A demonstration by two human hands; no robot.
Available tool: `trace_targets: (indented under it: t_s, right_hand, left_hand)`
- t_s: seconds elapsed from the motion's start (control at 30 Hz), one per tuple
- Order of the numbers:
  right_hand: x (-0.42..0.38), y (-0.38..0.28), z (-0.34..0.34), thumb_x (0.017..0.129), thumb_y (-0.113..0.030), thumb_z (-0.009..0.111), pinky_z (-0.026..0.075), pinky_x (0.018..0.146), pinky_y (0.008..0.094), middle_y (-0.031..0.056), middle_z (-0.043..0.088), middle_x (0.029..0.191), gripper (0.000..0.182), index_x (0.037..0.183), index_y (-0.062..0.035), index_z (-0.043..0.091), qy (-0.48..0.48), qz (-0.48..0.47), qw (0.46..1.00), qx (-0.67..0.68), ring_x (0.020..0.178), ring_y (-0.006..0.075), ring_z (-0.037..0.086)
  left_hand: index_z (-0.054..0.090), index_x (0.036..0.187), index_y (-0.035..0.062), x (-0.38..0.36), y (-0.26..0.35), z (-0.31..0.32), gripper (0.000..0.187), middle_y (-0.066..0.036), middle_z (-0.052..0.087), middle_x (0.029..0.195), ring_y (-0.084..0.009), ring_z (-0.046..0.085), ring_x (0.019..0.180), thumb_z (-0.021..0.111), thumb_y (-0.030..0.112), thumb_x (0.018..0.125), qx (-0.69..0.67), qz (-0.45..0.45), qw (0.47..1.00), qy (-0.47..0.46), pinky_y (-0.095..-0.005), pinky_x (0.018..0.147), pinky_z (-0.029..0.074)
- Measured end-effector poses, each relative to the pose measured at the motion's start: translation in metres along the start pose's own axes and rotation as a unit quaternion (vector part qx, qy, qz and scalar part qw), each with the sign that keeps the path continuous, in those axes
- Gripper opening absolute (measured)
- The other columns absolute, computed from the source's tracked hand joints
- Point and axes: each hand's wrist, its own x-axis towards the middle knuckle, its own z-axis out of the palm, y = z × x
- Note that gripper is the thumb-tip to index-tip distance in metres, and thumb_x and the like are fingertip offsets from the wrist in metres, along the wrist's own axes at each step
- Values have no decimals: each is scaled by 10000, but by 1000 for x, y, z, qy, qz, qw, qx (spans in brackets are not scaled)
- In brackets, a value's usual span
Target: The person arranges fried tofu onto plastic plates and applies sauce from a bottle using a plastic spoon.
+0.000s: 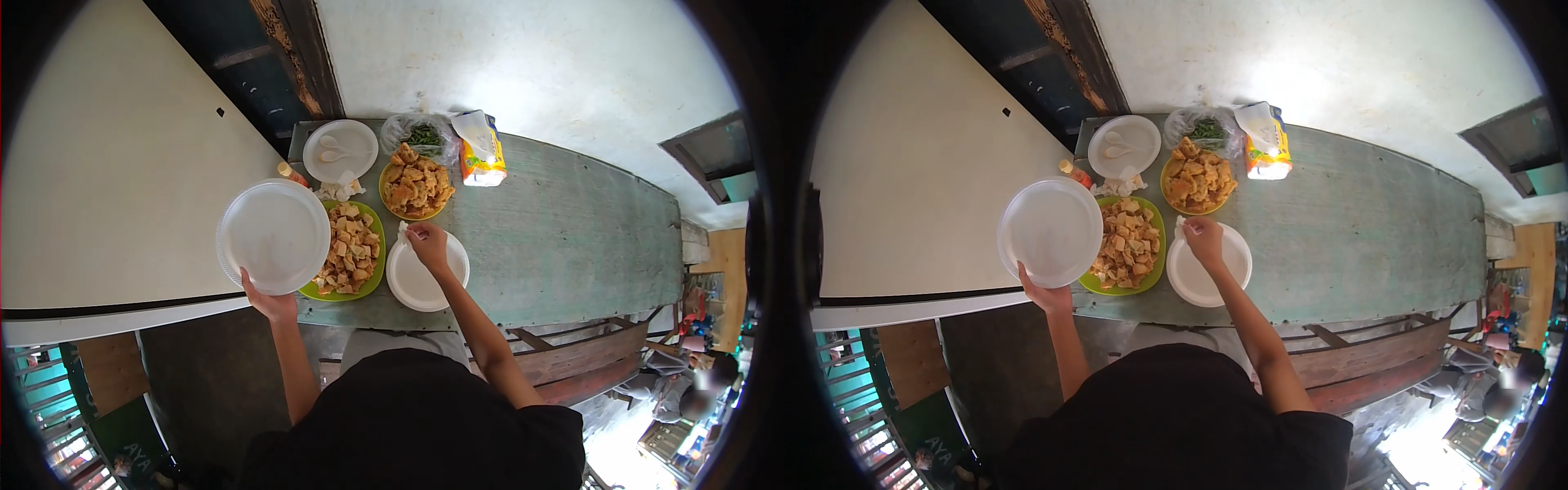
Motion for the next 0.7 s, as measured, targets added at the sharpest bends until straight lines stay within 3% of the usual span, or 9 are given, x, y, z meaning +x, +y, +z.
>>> trace_targets:
  t_s: [0.17, 0.27, 0.33, 0.37, 0.43, 0.53, 0.57, 0.67, 0.7]
  right_hand:
    - [20, 15, 37, 710, -34, 642, 461, 557, 279, 98, 616, 672, 90, 794, -9, 660, 17, -67, 997, -31, 612, 183, 581]
    - [18, 19, 42, 727, -42, 627, 443, 634, 348, 120, 622, 746, 99, 821, -25, 657, -17, -112, 985, -132, 720, 251, 582]
    - [13, 13, 41, 753, -55, 609, 393, 724, 406, 122, 628, 852, 120, 863, -39, 652, -138, -123, 918, -352, 833, 275, 560]
    - [9, 10, 41, 753, -55, 609, 393, 724, 406, 122, 628, 852, 120, 863, -39, 652, -135, -123, 919, -350, 833, 275, 560]
    - [0, 3, 36, 776, -91, 579, 341, 808, 417, 102, 614, 856, 88, 817, -47, 644, -41, -162, 963, -213, 922, 244, 535]
    - [-17, -8, 11, 809, -131, 578, 378, 751, 371, 100, 632, 819, 116, 847, -44, 645, 41, -123, 985, -114, 847, 237, 568]
    - [-22, 8, 7, 903, -252, 498, 389, 692, 305, 82, 643, 788, 272, 885, -22, 641, 32, -65, 997, 12, 741, 171, 584]
    - [-45, 2, -45, 946, -411, 347, 415, 705, 285, 76, 634, 808, 503, 919, 5, 628, -102, 92, 965, 221, 703, 167, 584]
    - [-53, 0, -56, 946, -411, 347, 415, 705, 285, 76, 634, 808, 503, 919, 5, 628, -98, 93, 966, 221, 703, 167, 584]
  left_hand:
    - [322, 1325, 67, 1, -3, 0, 606, -85, 416, 1288, -240, 393, 1200, 451, 436, 862, 30, -11, 999, 28, -398, 984, 328]
    - [320, 1327, 64, 1, -9, 2, 606, -86, 415, 1292, -240, 389, 1203, 456, 426, 860, 28, -18, 999, 29, -398, 986, 324]
    - [320, 1327, 63, -1, -11, 4, 604, -85, 416, 1293, -240, 388, 1204, 457, 421, 860, 27, -20, 999, 22, -398, 985, 323]
    - [320, 1328, 66, -2, -14, 7, 596, -84, 413, 1298, -236, 386, 1205, 455, 414, 864, 21, -30, 999, 14, -394, 990, 317]
    - [321, 1330, 69, -2, -21, 12, 588, -82, 410, 1303, -232, 385, 1206, 453, 408, 868, 16, -42, 999, 1, -390, 995, 310]
    - [329, 1323, 55, -3, -39, 13, 567, -77, 419, 1300, -218, 388, 1206, 449, 386, 879, 33, -74, 996, -41, -379, 1006, 294]
    - [334, 1317, 43, -3, -45, 14, 558, -75, 429, 1294, -213, 393, 1202, 446, 380, 886, 48, -106, 991, -59, -368, 1008, 291]
    - [348, 1302, 22, -9, -71, 19, 538, -77, 446, 1280, -206, 404, 1194, 452, 359, 895, 76, -171, 977, -101, -346, 1005, 295]
    - [357, 1293, 12, -13, -81, 19, 527, -82, 455, 1271, -202, 410, 1189, 460, 344, 898, 86, -202, 968, -120, -336, 1001, 302]
